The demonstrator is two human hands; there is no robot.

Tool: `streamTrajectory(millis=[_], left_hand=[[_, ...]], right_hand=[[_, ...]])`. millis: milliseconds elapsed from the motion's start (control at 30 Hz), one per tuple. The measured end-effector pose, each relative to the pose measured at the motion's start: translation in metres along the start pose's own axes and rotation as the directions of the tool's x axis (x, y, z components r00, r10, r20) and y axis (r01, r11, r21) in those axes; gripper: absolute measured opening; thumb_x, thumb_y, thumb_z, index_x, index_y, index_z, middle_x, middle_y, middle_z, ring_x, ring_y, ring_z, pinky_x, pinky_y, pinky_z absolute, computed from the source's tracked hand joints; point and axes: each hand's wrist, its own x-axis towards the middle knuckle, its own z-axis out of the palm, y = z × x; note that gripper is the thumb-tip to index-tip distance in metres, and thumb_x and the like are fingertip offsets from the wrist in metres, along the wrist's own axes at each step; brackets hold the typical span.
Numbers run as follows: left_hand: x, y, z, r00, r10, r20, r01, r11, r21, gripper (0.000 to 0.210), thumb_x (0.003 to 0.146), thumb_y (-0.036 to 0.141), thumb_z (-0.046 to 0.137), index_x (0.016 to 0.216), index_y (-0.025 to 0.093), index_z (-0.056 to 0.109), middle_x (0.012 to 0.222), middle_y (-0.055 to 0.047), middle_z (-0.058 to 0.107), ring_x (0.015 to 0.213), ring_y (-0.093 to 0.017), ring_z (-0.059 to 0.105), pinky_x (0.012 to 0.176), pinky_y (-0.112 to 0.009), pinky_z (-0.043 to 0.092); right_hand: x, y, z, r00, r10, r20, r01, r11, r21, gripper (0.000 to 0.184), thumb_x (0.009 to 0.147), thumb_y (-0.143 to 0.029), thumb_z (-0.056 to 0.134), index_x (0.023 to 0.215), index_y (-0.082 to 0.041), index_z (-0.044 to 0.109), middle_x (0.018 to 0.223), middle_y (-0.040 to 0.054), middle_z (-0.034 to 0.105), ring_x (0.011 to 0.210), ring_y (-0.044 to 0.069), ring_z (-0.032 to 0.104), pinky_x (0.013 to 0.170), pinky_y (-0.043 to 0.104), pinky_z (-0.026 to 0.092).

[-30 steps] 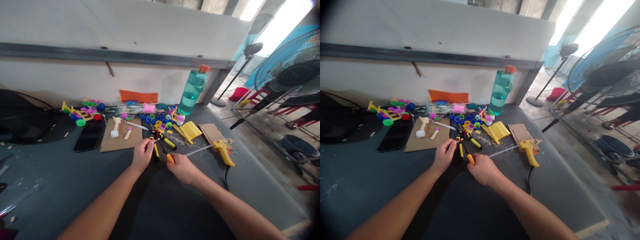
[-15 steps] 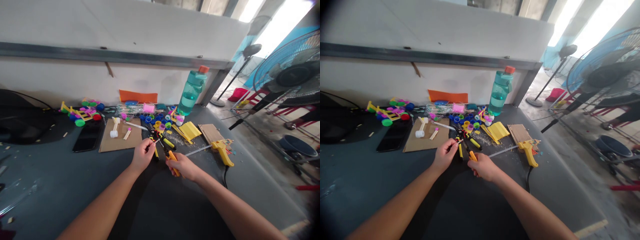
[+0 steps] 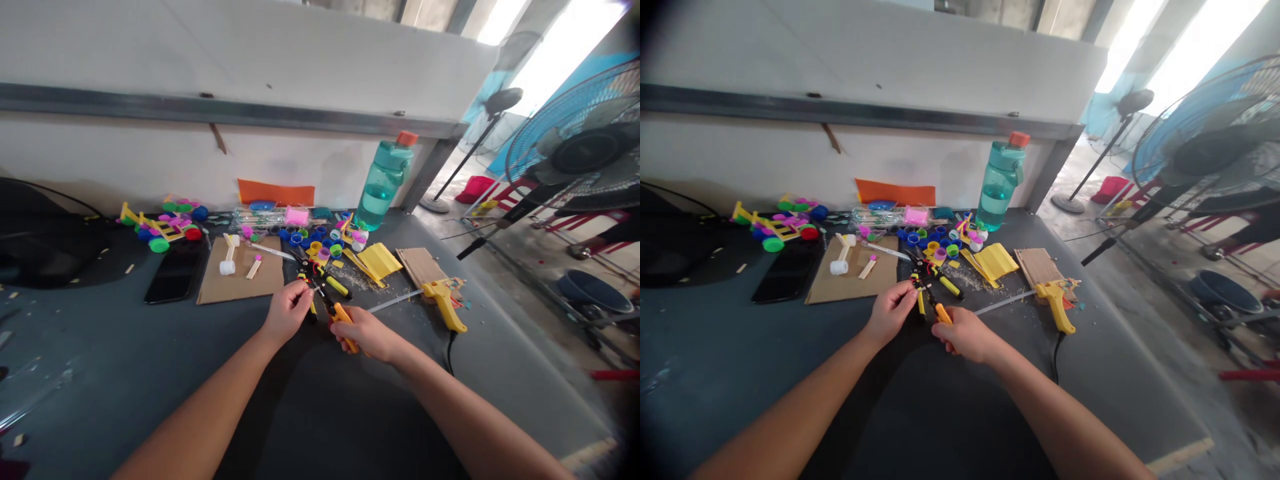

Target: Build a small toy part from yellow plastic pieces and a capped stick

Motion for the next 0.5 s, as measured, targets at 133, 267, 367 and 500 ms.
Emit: streamTrajectory(millis=[133,267,367,500], left_hand=[[0.0006,-0.0030,-0.0002,1.000,-0.020,0.017,0.021,1.000,-0.013,0.034,0.089,0.032,0.044,0.059,0.019,0.035,0.058,0.005,0.032,0.055,-0.010,0.031,0.052,-0.024,0.026],[0.0005,-0.0068,-0.0004,0.998,-0.050,0.033,0.052,0.998,-0.034,0.035,0.089,0.034,0.045,0.058,0.019,0.036,0.056,0.005,0.032,0.053,-0.010,0.031,0.051,-0.024,0.025],[0.0002,-0.0070,0.0000,0.998,-0.060,0.037,0.062,0.996,-0.062,0.036,0.089,0.034,0.046,0.058,0.019,0.036,0.054,0.005,0.032,0.052,-0.010,0.030,0.050,-0.024,0.025],[0.0001,-0.0046,0.0013,0.998,-0.047,0.052,0.051,0.996,-0.074,0.037,0.089,0.034,0.046,0.057,0.019,0.034,0.054,0.005,0.031,0.052,-0.009,0.029,0.050,-0.024,0.024]], right_hand=[[-0.0022,-0.0043,-0.0003,1.000,0.019,0.016,-0.019,1.000,0.017,0.010,0.074,-0.025,0.054,0.069,-0.018,0.048,0.059,-0.0027,0.053,0.048,0.009,0.050,0.047,0.021,0.041],[-0.0021,-0.0030,-0.0020,0.999,0.032,0.025,-0.032,0.999,0.017,0.017,0.078,-0.030,0.055,0.067,-0.017,0.050,0.059,-0.0007,0.055,0.049,0.010,0.051,0.048,0.022,0.040],[-0.0013,-0.0013,-0.0025,0.999,0.034,0.028,-0.034,0.999,0.030,0.021,0.079,-0.032,0.056,0.067,-0.017,0.051,0.058,-0.0004,0.055,0.048,0.010,0.051,0.048,0.022,0.040],[-0.0001,-0.0012,-0.0023,0.999,0.045,0.021,-0.045,0.998,0.031,0.023,0.080,-0.033,0.057,0.065,-0.017,0.051,0.056,-0.0007,0.055,0.047,0.010,0.051,0.047,0.022,0.039]])
